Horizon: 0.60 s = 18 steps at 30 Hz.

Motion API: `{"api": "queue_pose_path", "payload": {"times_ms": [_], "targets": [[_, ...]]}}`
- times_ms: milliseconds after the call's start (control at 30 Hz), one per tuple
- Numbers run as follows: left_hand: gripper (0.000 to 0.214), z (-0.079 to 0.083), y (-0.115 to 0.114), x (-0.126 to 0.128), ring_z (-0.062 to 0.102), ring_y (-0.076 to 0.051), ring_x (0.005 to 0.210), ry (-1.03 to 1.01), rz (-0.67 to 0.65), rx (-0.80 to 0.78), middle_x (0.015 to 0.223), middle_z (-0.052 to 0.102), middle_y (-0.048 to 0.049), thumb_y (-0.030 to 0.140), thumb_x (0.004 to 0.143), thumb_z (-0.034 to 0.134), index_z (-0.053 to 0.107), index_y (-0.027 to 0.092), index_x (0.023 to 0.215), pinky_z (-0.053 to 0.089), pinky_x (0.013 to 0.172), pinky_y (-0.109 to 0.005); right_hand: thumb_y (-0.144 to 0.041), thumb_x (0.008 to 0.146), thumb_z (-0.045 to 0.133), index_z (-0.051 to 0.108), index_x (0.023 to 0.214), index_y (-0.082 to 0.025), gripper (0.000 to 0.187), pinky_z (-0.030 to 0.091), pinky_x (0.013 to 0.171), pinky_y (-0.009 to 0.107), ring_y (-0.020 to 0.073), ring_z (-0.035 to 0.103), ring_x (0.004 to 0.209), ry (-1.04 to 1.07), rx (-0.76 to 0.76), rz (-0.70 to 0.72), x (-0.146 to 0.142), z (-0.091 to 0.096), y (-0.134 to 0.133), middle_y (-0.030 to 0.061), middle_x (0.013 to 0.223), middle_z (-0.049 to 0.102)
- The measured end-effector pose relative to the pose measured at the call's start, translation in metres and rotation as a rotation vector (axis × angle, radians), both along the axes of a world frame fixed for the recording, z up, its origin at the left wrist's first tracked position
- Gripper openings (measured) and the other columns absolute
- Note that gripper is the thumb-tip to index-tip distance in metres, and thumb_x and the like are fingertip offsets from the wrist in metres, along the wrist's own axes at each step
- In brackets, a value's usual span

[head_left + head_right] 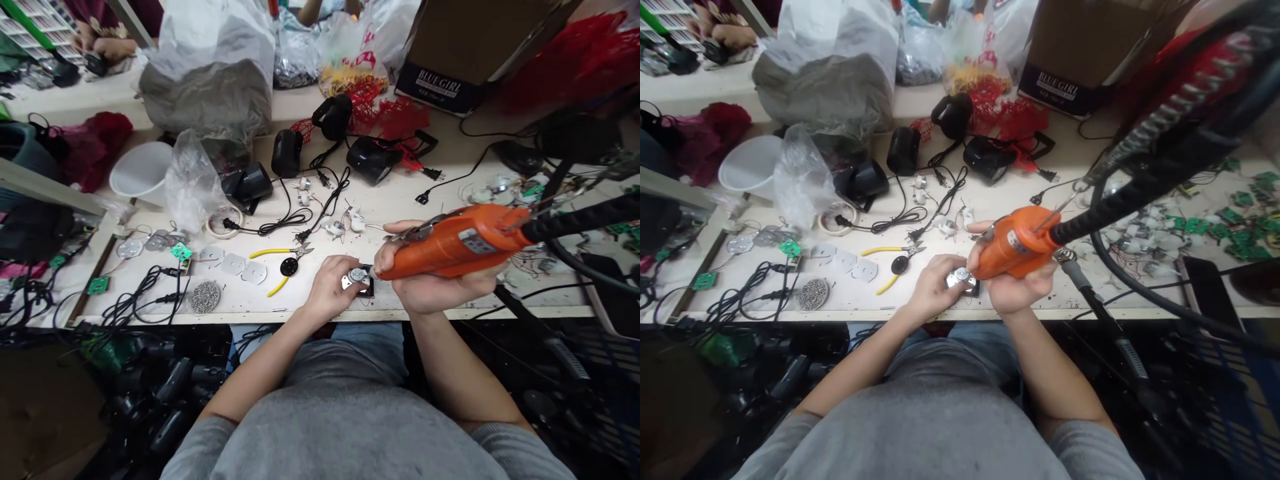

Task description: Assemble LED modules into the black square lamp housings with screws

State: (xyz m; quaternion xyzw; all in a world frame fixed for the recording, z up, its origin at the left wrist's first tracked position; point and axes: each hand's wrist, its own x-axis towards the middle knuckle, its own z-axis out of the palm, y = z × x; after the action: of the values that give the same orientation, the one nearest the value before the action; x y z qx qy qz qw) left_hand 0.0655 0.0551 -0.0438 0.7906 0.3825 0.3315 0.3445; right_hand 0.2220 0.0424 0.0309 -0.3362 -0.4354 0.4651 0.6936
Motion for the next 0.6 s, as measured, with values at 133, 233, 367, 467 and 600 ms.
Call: {"api": "queue_pose_path", "payload": {"times_ms": [133, 233, 367, 467, 600], "targets": [[0.027, -0.002, 0.000, 0.000, 0.065, -0.023, 0.106, -0.019, 0.001, -0.012, 0.108, 0.074, -0.0059, 0.018, 0.080, 0.076, 0.068, 0.020, 0.106, 0.051, 0.095, -0.038, -0.090, 0.070, 0.047, 0.072, 0.090, -0.026, 0.072, 0.043, 0.037, 0.036, 0.0211, 0.054, 0.041, 0.016, 0.017, 0.025, -0.002, 0.001, 0.000, 0.0033, 0.058, 0.062], [0.024, -0.003, 0.000, 0.001, 0.065, -0.023, 0.105, -0.007, 0.004, -0.027, 0.106, 0.074, -0.0057, 0.018, 0.080, 0.076, 0.069, 0.020, 0.103, 0.051, 0.094, -0.038, -0.089, 0.069, 0.051, 0.074, 0.088, -0.022, 0.073, 0.039, 0.033, 0.034, 0.0198, 0.052, 0.039, -0.001, 0.039, 0.043, -0.007, -0.003, 0.003, 0.0028, 0.055, 0.060], [0.023, -0.001, 0.000, 0.001, 0.065, -0.023, 0.103, 0.047, 0.019, -0.045, 0.103, 0.074, -0.0049, 0.018, 0.079, 0.078, 0.070, 0.021, 0.100, 0.051, 0.092, -0.038, -0.089, 0.067, 0.057, 0.075, 0.086, -0.022, 0.072, 0.037, 0.030, 0.032, 0.0176, 0.050, 0.037, -0.056, 0.026, 0.063, -0.011, -0.002, 0.008, 0.0036, 0.058, 0.060], [0.024, 0.001, 0.000, 0.002, 0.064, -0.024, 0.104, 0.077, 0.027, -0.056, 0.106, 0.074, -0.0051, 0.019, 0.078, 0.078, 0.071, 0.022, 0.101, 0.051, 0.093, -0.038, -0.096, 0.062, 0.052, 0.073, 0.079, -0.023, 0.078, 0.036, 0.030, 0.032, 0.0187, 0.052, 0.038, -0.047, 0.010, 0.063, -0.011, 0.001, 0.012, 0.0028, 0.055, 0.057], [0.027, 0.004, 0.000, 0.003, 0.065, -0.024, 0.106, 0.078, 0.043, -0.048, 0.109, 0.075, -0.0060, 0.018, 0.078, 0.080, 0.071, 0.020, 0.103, 0.051, 0.095, -0.039, -0.102, 0.058, 0.046, 0.070, 0.075, -0.025, 0.082, 0.041, 0.033, 0.033, 0.0234, 0.059, 0.046, -0.024, -0.014, 0.094, -0.008, 0.001, 0.016, 0.0012, 0.049, 0.051]]}}
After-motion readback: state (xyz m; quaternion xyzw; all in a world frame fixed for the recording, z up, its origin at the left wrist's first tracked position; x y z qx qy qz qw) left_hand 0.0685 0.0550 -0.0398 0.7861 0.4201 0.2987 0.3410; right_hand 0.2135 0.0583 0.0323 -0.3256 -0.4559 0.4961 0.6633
